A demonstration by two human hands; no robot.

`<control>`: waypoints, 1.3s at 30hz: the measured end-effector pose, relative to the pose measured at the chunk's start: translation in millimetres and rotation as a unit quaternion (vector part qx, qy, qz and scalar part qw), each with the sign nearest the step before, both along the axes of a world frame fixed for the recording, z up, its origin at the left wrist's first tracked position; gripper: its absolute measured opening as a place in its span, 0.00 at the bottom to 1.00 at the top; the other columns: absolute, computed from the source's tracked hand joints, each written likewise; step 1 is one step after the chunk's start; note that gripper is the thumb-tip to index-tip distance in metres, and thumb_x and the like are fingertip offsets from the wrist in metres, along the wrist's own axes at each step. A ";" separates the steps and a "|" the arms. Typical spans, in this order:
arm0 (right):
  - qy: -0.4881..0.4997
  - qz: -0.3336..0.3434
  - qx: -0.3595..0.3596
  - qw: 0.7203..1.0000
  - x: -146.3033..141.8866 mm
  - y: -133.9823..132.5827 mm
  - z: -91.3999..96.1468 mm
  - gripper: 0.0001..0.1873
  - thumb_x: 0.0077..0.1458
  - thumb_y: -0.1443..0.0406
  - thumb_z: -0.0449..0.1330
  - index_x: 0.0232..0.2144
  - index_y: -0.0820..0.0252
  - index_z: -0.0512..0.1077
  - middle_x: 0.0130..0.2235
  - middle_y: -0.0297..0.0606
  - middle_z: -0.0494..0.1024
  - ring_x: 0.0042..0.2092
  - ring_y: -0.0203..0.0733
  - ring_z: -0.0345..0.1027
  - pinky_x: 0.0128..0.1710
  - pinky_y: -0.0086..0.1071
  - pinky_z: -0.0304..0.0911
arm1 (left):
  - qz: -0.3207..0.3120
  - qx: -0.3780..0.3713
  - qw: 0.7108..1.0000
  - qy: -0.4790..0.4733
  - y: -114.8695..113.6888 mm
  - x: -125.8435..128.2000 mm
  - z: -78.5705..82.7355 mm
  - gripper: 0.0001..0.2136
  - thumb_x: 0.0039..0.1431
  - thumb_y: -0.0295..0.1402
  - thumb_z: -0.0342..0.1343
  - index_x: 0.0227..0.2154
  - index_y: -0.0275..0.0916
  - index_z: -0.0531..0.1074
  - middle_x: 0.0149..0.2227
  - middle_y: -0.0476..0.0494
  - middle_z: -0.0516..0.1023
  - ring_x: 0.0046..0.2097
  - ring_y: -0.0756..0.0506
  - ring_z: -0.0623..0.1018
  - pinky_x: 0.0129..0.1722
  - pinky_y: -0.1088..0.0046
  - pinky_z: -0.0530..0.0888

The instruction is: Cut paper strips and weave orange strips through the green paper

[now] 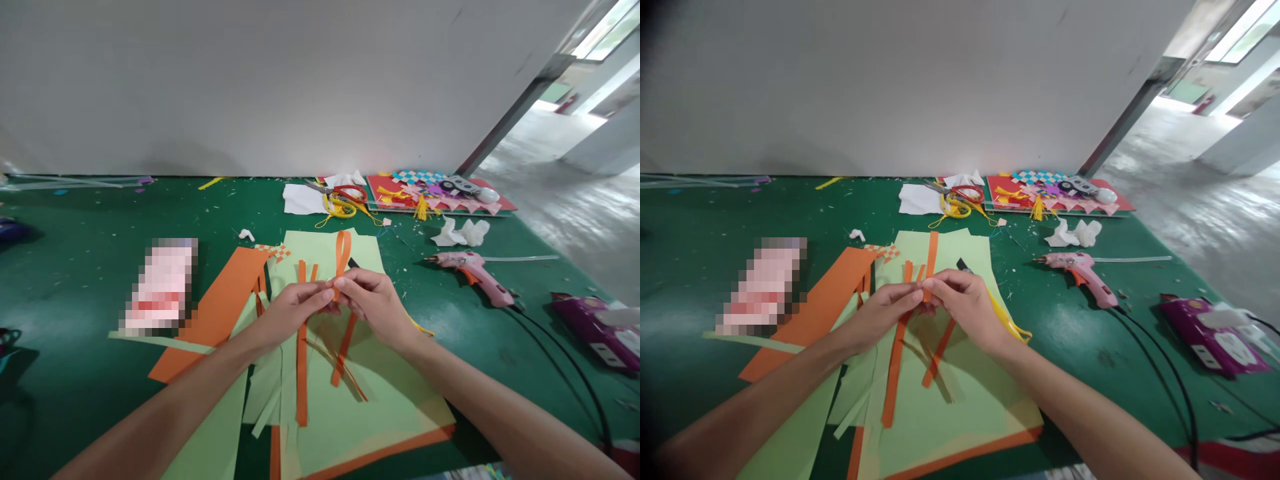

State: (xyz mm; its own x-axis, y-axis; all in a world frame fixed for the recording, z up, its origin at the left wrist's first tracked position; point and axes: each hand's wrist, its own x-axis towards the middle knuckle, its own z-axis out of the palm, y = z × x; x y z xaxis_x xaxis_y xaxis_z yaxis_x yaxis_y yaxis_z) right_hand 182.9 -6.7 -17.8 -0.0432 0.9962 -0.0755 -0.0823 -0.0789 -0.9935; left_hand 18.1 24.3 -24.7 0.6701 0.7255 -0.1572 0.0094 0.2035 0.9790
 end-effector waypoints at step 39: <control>-0.042 0.021 -0.007 0.999 3.0 -0.1 3.1 0.17 0.52 0.55 0.61 0.20 0.60 0.68 0.17 0.26 0.65 0.18 0.27 0.48 0.17 0.25 0.43 | -0.005 -0.016 1.000 -0.015 3.0 -2.6 -5.5 0.15 0.61 0.42 0.52 0.36 0.36 0.78 0.39 0.40 0.80 0.40 0.45 0.77 0.45 0.69 0.70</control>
State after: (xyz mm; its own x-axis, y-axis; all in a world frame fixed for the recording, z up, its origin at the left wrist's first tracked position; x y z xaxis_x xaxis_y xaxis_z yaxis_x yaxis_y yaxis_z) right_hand 185.9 -6.8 -14.6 -0.0784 0.9924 -0.0948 0.0042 -0.0948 -0.9955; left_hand 15.5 27.3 -30.2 0.6826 0.7133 -0.1590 -0.0185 0.2343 0.9720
